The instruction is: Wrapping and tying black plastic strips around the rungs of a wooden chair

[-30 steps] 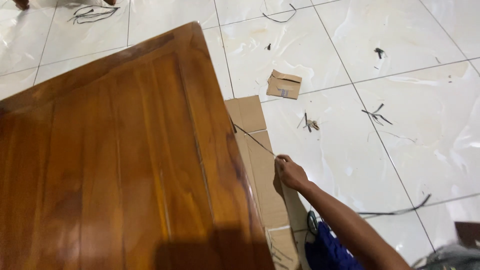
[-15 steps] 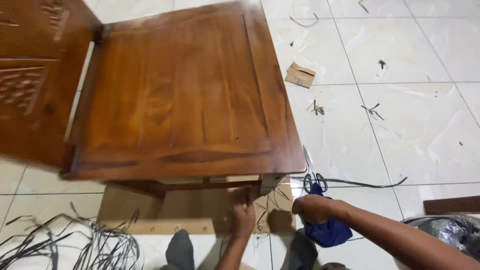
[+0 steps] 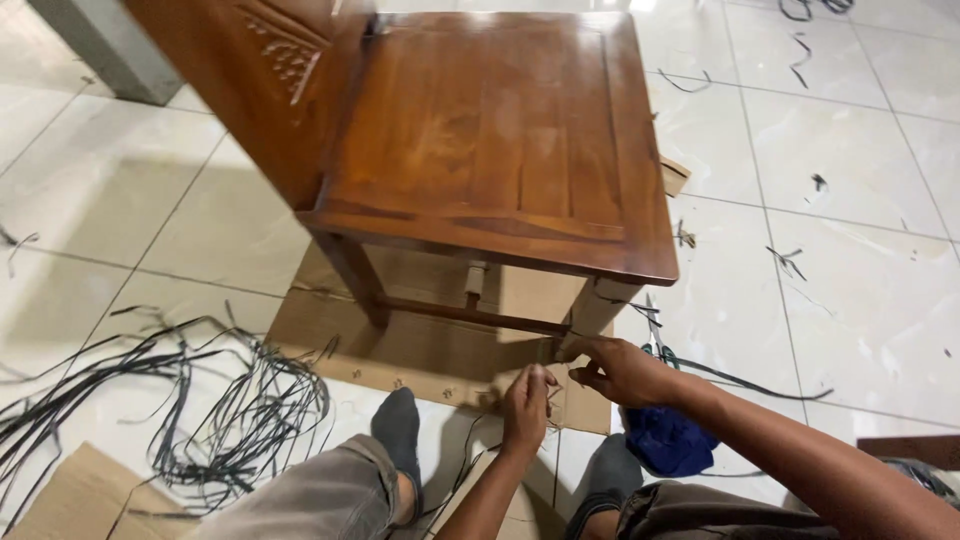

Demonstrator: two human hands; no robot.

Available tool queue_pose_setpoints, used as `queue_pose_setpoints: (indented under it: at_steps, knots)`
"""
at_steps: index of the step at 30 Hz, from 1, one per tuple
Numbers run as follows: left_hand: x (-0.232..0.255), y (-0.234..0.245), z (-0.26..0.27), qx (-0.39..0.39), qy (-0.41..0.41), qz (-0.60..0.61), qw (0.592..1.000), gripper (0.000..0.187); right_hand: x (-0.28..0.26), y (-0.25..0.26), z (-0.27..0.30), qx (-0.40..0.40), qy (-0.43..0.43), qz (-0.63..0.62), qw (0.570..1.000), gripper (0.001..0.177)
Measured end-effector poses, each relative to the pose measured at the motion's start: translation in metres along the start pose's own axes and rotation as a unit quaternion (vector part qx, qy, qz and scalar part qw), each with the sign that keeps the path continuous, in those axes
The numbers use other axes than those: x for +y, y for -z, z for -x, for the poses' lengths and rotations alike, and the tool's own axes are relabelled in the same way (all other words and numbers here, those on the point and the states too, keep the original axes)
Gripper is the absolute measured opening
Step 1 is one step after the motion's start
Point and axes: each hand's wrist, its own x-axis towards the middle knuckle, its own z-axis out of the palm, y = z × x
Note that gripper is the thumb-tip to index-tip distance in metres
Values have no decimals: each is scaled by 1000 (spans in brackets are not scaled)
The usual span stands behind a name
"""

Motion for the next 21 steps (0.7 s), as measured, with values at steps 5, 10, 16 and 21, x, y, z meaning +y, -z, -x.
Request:
queue_pose_setpoints:
  at_steps: [5, 10, 16, 21]
  knots:
    - [35, 14, -12, 87, 47, 241, 966, 42, -11, -24, -25, -46, 55, 0, 997, 48]
    - [100, 39, -13, 187, 30, 336, 923, 28, -59, -26, -45, -131, 88, -22, 987, 45]
    - [85, 104, -17, 237, 1, 339, 910, 34, -96, -40, -82, -96, 33, -26, 995, 16]
    - [53, 156, -24, 327, 10, 326, 887, 32, -144, -26, -89, -64, 77, 67, 993, 28]
